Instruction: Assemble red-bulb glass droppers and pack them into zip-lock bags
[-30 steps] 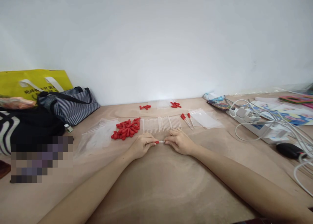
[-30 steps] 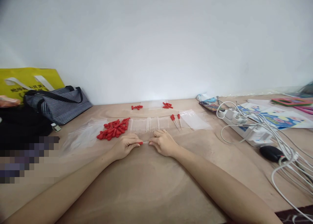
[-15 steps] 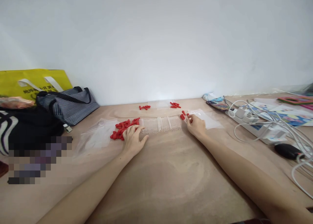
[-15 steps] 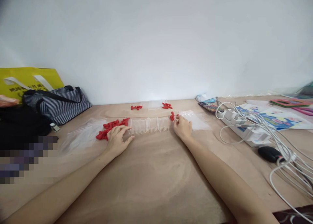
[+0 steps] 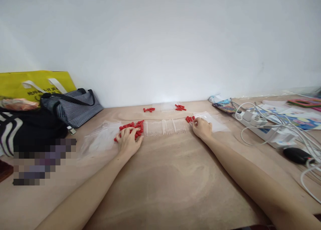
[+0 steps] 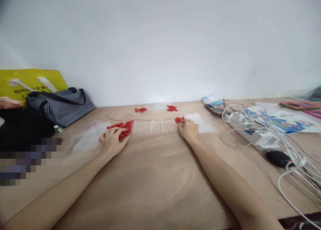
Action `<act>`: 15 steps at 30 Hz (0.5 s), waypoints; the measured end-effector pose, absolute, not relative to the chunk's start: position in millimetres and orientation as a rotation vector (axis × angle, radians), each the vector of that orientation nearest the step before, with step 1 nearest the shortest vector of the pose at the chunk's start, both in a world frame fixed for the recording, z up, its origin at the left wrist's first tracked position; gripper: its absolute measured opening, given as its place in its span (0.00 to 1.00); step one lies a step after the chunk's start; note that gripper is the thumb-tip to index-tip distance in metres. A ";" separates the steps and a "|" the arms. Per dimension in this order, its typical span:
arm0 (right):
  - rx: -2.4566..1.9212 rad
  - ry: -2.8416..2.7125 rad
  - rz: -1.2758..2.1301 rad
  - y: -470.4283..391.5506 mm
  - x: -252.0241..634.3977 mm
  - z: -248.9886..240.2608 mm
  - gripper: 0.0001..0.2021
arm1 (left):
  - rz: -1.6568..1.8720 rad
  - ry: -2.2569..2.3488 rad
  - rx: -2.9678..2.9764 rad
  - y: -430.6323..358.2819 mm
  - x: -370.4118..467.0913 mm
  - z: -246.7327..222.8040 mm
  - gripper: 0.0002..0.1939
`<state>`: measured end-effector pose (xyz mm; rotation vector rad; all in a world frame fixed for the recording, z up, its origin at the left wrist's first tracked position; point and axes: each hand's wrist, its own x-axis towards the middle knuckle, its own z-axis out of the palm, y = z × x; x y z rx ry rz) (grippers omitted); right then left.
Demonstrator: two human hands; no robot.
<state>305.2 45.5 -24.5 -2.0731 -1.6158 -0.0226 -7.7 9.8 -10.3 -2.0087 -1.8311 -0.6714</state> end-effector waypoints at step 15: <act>-2.287 -1.743 0.250 59.4 270.6 1.1 0.14 | -0.672 -1.830 -1.991 21.2 -13.8 -9.9 0.13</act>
